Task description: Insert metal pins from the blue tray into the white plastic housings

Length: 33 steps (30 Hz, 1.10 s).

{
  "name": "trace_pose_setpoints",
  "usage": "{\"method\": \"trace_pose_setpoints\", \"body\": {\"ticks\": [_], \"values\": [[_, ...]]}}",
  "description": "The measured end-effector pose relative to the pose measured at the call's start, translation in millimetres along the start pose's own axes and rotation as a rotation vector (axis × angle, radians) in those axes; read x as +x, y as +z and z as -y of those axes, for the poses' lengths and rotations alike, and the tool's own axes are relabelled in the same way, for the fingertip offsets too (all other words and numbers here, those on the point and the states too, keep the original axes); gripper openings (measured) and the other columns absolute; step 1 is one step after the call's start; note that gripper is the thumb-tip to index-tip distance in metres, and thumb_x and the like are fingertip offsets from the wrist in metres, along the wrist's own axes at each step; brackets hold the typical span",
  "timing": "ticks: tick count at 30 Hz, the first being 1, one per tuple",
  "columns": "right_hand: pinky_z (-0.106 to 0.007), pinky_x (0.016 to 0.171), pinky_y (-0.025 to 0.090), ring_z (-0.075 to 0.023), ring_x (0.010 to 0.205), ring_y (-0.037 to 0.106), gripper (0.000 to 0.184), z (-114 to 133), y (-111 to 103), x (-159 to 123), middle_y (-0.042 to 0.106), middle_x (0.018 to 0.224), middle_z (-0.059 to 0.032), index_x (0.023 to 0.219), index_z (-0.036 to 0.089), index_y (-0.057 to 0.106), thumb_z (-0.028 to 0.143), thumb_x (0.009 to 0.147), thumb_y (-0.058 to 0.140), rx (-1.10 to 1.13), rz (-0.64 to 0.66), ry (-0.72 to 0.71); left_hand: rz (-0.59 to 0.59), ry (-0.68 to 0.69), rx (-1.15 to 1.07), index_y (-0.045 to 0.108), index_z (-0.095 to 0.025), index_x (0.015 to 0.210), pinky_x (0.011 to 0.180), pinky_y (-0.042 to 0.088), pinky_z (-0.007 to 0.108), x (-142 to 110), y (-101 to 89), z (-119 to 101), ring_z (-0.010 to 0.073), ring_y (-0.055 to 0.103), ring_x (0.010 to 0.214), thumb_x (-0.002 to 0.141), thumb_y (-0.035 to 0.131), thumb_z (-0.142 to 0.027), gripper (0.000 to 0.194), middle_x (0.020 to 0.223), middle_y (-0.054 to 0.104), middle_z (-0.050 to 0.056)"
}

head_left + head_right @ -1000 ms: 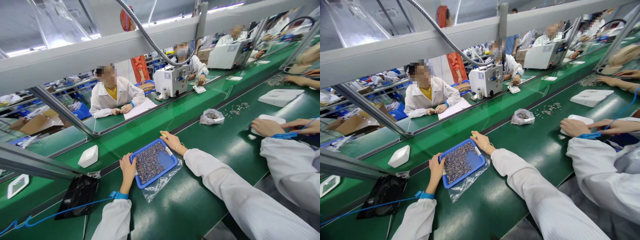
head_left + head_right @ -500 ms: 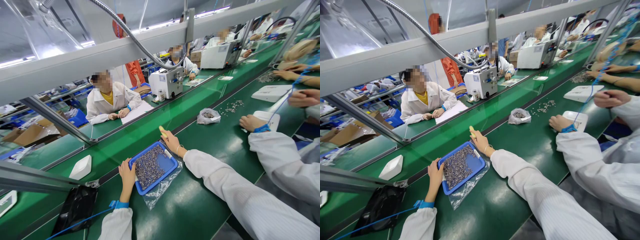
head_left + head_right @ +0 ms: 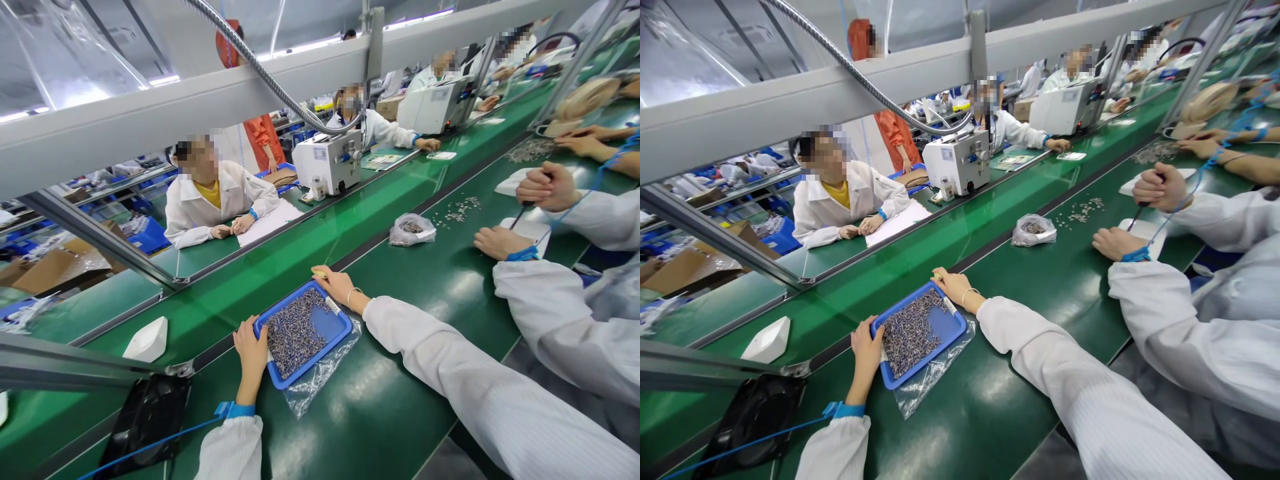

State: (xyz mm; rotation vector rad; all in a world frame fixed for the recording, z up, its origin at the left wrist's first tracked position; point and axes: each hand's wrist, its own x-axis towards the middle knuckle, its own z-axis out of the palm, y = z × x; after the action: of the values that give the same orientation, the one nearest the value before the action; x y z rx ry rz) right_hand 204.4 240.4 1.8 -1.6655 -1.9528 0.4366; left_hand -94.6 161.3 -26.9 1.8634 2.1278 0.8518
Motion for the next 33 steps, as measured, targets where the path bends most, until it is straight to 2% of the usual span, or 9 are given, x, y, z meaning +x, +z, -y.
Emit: {"method": "trace_pose_setpoints", "body": {"ticks": [4,9,14,19,21,24,26,30,33], "values": [[-0.028,0.084,0.05,-0.0182,0.095,0.072,0.051,0.8,-2.7,-2.3,0.072,0.124,-0.0041,0.148,0.033,0.044,0.052,0.102,0.037,-0.013,-0.045,0.007,0.004,-0.002,0.006,0.057,-0.019,0.124,0.123,0.02,0.056,0.3,-0.2,-0.3,0.0305,0.049,0.133,0.094,0.044,-0.035,0.036,0.134,0.059,0.012],[-0.028,0.078,0.05,-0.0204,0.084,0.073,0.047,0.6,-1.9,-1.1,0.077,0.095,-0.0033,0.138,0.03,0.057,0.054,0.1,0.042,-0.041,-0.009,0.004,0.004,0.005,0.008,0.057,-0.018,0.124,0.123,0.021,0.056,0.3,-0.9,0.6,0.0311,0.049,0.132,0.095,0.043,-0.037,0.038,0.134,0.059,0.013],[-0.026,0.084,0.049,-0.018,0.108,0.07,0.048,0.3,-1.1,-1.9,0.068,0.131,-0.0027,0.148,0.036,0.045,0.049,0.103,0.038,-0.033,-0.072,-0.04,-0.002,0.007,0.003,0.058,-0.018,0.123,0.121,0.023,0.057,1.8,0.1,2.1,0.0323,0.05,0.131,0.094,0.044,-0.037,0.037,0.133,0.06,0.014],[-0.03,0.077,0.051,-0.0218,0.086,0.073,0.047,-0.9,-0.5,0.2,0.077,0.099,-0.0048,0.139,0.029,0.056,0.051,0.1,0.042,-0.037,-0.041,-0.003,-0.003,0.004,0.001,0.058,-0.018,0.123,0.121,0.024,0.058,2.3,1.3,2.9,0.0328,0.049,0.133,0.094,0.044,-0.036,0.038,0.135,0.059,0.014],[-0.03,0.08,0.052,-0.0208,0.09,0.073,0.048,-0.9,-1.2,-0.1,0.076,0.109,-0.0047,0.143,0.031,0.052,0.051,0.102,0.039,-0.016,-0.063,0.002,0.0,0.002,0.002,0.058,-0.018,0.123,0.121,0.024,0.058,2.1,1.2,2.8,0.0328,0.048,0.134,0.094,0.043,-0.037,0.037,0.135,0.059,0.014],[-0.029,0.088,0.051,-0.0182,0.109,0.069,0.048,-1.3,-1.3,-0.9,0.063,0.139,-0.0021,0.149,0.036,0.042,0.047,0.103,0.035,0.016,-0.093,-0.021,0.005,0.001,0.002,0.058,-0.019,0.123,0.121,0.024,0.058,1.9,0.6,2.5,0.0323,0.048,0.134,0.094,0.044,-0.037,0.037,0.134,0.06,0.013],[-0.029,0.087,0.051,-0.019,0.107,0.07,0.046,-2.1,0.2,-0.3,0.066,0.136,-0.0023,0.147,0.035,0.046,0.045,0.102,0.04,0.022,-0.076,-0.024,0.005,0.001,0.002,0.058,-0.019,0.122,0.122,0.024,0.057,1.8,0.2,2.3,0.0322,0.049,0.134,0.094,0.044,-0.037,0.037,0.134,0.06,0.014],[-0.031,0.081,0.053,-0.0214,0.088,0.073,0.043,-3.0,1.3,0.6,0.077,0.103,-0.0034,0.136,0.03,0.057,0.048,0.099,0.047,0.034,-0.044,0.009,0.003,-0.007,-0.001,0.058,-0.019,0.123,0.122,0.022,0.058,1.9,-0.2,1.8,0.0324,0.047,0.135,0.094,0.044,-0.037,0.037,0.135,0.06,0.013],[-0.03,0.09,0.051,-0.0188,0.105,0.07,0.048,-1.7,-2.1,-2.0,0.07,0.128,-0.0029,0.146,0.032,0.045,0.05,0.102,0.035,0.068,-0.108,0.019,0.005,-0.011,-0.004,0.057,-0.019,0.123,0.123,0.021,0.057,1.9,-0.2,1.2,0.032,0.047,0.137,0.094,0.044,-0.037,0.038,0.135,0.06,0.013]]}}
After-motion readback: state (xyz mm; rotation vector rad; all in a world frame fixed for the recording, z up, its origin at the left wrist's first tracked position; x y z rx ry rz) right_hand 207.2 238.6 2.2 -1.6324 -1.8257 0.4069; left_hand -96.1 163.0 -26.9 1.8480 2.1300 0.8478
